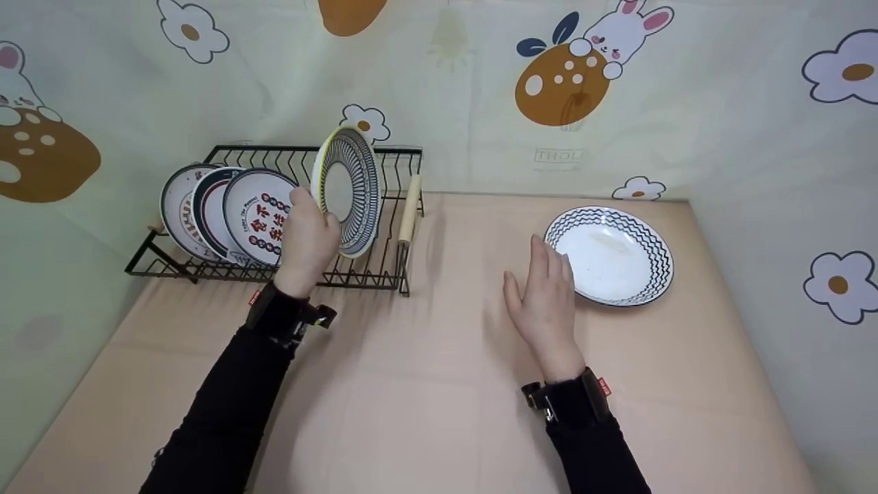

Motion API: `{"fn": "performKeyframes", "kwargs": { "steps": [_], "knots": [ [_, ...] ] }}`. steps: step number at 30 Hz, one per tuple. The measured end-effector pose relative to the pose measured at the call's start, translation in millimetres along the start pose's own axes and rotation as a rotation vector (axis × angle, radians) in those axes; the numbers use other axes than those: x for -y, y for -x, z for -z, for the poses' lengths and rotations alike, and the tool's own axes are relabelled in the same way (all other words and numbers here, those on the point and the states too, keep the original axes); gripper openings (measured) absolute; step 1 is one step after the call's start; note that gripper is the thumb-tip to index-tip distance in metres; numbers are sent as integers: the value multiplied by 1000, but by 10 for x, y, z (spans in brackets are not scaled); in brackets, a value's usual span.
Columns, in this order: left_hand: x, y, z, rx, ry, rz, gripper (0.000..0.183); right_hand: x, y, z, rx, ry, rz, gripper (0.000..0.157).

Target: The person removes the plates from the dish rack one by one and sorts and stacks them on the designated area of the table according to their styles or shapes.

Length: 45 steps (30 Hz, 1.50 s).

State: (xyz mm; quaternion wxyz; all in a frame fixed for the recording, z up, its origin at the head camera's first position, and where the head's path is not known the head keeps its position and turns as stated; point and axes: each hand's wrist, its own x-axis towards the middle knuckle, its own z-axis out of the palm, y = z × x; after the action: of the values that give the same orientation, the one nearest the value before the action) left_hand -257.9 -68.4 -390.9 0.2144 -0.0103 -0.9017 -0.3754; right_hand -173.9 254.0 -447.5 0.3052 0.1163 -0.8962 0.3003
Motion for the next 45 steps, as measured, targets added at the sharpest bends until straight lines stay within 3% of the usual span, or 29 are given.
{"fn": "performKeyframes", "kwargs": {
  "steps": [12,20,35,45],
  "knots": [
    [86,7,64,-72,49,8,26,108,-21,19,11,-36,5,60],
    [87,-8,209,-73,118,57,32,130,-54,34,-6,-48,26,60],
    [-68,94,484,-157,377,15,37,221,-85,34,-3,-90,17,58],
    [-201,246,594,-151,537,-18,42,269,-107,38,5,-105,8,58]
  ]
}}
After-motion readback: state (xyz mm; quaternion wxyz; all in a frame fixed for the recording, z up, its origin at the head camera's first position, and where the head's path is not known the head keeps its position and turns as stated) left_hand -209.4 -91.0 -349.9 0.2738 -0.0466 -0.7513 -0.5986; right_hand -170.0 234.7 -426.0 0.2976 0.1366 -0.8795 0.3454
